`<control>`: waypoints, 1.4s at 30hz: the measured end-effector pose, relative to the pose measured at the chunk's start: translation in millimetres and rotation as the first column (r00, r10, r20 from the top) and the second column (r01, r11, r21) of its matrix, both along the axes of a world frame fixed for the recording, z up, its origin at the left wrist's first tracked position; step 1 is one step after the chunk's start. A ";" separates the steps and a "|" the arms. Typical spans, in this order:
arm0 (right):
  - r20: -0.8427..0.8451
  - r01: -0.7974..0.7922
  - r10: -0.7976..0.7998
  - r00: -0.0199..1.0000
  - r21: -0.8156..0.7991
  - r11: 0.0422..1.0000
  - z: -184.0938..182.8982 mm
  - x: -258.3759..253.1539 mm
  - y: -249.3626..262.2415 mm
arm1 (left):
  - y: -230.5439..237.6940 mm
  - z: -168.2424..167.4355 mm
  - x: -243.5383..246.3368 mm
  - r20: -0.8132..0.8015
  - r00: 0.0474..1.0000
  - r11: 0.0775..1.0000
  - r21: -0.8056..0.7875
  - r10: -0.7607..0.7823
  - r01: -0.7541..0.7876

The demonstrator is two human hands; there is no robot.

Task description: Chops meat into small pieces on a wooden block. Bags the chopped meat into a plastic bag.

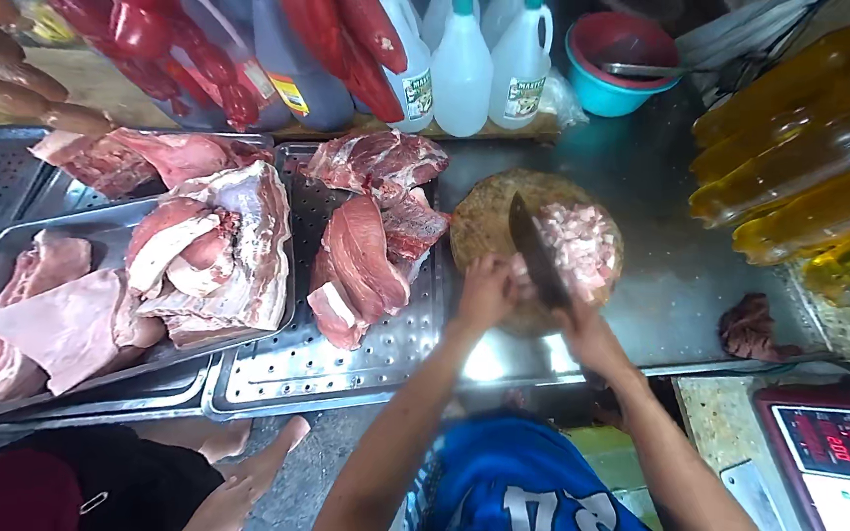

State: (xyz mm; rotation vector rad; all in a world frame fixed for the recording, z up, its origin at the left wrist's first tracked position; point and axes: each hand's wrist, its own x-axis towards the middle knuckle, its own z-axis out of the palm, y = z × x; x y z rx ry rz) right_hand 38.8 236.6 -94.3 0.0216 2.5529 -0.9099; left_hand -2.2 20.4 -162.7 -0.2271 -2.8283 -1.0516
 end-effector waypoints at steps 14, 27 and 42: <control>-0.487 0.019 0.010 0.873 0.056 0.998 52.5 21.1 -22.3 | -11.3 -5.2 11.9 -0.040 0.999 0.996 0.092 0.006 -0.002; -0.176 0.178 -0.194 0.965 -0.104 0.979 27.6 -12.8 9.1 | -20.1 4.2 18.3 -0.007 1.000 0.984 0.180 0.017 -0.015; -0.009 -0.010 0.010 1.000 -0.001 1.000 -3.7 24.9 -14.0 | -11.8 15.5 20.1 0.127 0.987 0.990 0.090 0.094 -0.105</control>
